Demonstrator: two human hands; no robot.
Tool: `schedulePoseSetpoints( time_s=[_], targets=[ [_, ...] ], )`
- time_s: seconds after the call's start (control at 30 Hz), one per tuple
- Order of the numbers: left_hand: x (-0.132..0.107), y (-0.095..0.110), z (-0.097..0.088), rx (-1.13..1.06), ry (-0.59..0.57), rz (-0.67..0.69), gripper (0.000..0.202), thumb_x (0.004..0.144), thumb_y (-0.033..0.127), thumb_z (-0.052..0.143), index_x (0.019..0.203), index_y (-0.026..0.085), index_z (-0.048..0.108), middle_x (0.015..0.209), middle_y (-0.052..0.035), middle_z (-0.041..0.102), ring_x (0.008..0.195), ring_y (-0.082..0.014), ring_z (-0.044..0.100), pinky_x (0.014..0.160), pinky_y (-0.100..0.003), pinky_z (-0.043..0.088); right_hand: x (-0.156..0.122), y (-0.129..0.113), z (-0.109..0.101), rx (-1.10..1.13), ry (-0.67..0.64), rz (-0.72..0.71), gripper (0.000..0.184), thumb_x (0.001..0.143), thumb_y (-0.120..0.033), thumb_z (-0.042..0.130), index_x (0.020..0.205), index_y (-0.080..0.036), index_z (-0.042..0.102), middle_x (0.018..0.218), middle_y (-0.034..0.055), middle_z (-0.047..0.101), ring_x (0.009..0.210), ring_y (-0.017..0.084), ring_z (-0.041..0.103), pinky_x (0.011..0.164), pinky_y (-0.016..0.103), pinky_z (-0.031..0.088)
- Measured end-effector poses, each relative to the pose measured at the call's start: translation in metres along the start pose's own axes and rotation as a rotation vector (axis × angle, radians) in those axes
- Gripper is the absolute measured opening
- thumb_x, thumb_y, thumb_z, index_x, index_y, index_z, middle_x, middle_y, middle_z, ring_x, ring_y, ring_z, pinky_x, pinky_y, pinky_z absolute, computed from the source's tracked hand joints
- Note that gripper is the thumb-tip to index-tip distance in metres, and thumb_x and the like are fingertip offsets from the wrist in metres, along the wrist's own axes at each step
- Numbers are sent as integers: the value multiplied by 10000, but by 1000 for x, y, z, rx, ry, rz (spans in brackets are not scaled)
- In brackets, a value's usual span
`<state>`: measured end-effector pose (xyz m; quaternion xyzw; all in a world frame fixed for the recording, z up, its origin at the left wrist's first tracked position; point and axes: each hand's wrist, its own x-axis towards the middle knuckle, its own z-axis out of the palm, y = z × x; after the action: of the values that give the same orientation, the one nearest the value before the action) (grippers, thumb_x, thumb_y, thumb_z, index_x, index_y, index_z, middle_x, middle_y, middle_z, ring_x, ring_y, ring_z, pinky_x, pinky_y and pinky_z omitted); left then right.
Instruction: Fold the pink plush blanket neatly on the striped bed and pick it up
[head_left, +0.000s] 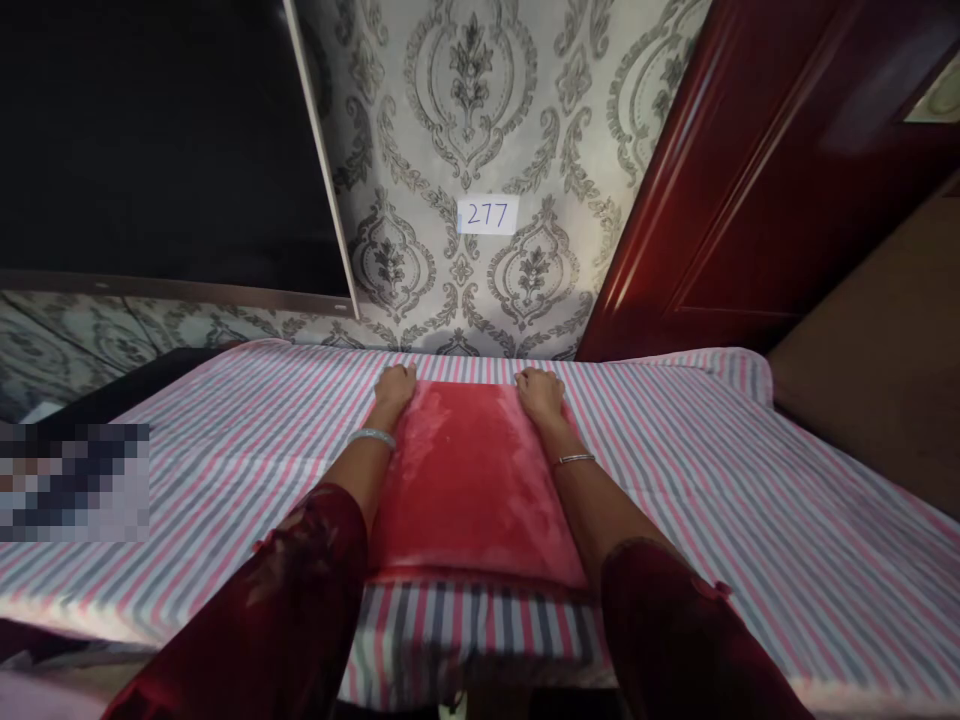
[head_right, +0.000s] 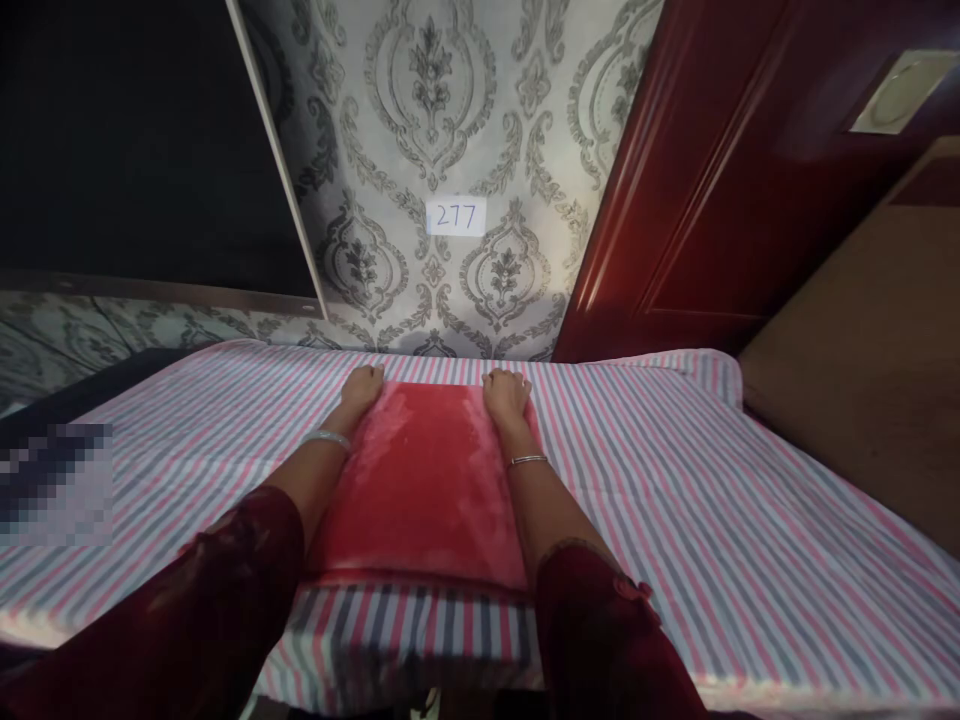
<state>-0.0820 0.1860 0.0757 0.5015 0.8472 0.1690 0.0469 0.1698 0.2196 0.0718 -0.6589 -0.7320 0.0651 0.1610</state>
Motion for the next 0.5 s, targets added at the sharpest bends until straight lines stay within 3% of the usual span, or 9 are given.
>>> schedulePoseSetpoints(
  time_s=[0.1, 0.23, 0.3, 0.37, 0.43, 0.5],
  targets=[
    [-17, 12, -23, 1, 46, 87, 536, 1051, 379, 291, 1409, 124, 597, 1479, -167, 585, 1388, -287, 521, 1111, -385, 424, -19, -7, -18, 4, 59, -160, 476, 1072, -354, 309, 1411, -193, 602, 1490, 130, 573, 1373, 308, 450, 1169, 492, 256],
    [-84, 10, -34, 46, 33, 526, 528, 1047, 420, 367, 1470, 158, 545, 1543, -123, 529, 1454, -275, 437, 1221, -399, 297, -75, 1, -28, -41, 40, -391, 531, 1062, -443, 343, 1526, -233, 496, 1604, 129, 442, 1465, 366, 343, 1183, 603, 222],
    [-128, -3, -27, 77, 27, 674, 556, 1046, 478, 372, 1504, 194, 509, 1589, -112, 475, 1507, -288, 360, 1264, -472, 206, -110, 13, -24, -72, 2, -459, 571, 1051, -506, 369, 1562, -266, 454, 1649, 110, 372, 1519, 391, 246, 1196, 634, 184],
    [-165, -21, -14, 103, -31, 731, 601, 1034, 525, 398, 1553, 226, 450, 1648, -106, 393, 1554, -299, 274, 1279, -525, 143, -138, 27, -14, -95, -51, -478, 602, 1039, -551, 387, 1587, -302, 415, 1678, 81, 321, 1548, 400, 175, 1206, 650, 149],
    [-187, -38, 0, 117, -92, 732, 623, 1033, 524, 402, 1593, 250, 386, 1691, -99, 308, 1576, -304, 219, 1279, -566, 111, -156, 39, -2, -111, -91, -454, 622, 1035, -573, 390, 1606, -327, 375, 1696, 60, 282, 1559, 393, 151, 1212, 650, 139],
    [-195, -48, 11, 115, -114, 714, 614, 1043, 495, 382, 1615, 276, 337, 1712, -80, 256, 1585, -296, 196, 1277, -580, 103, -162, 47, 9, -120, -92, -427, 628, 1038, -579, 379, 1616, -335, 348, 1707, 48, 255, 1563, 379, 146, 1216, 639, 143]
  ],
)
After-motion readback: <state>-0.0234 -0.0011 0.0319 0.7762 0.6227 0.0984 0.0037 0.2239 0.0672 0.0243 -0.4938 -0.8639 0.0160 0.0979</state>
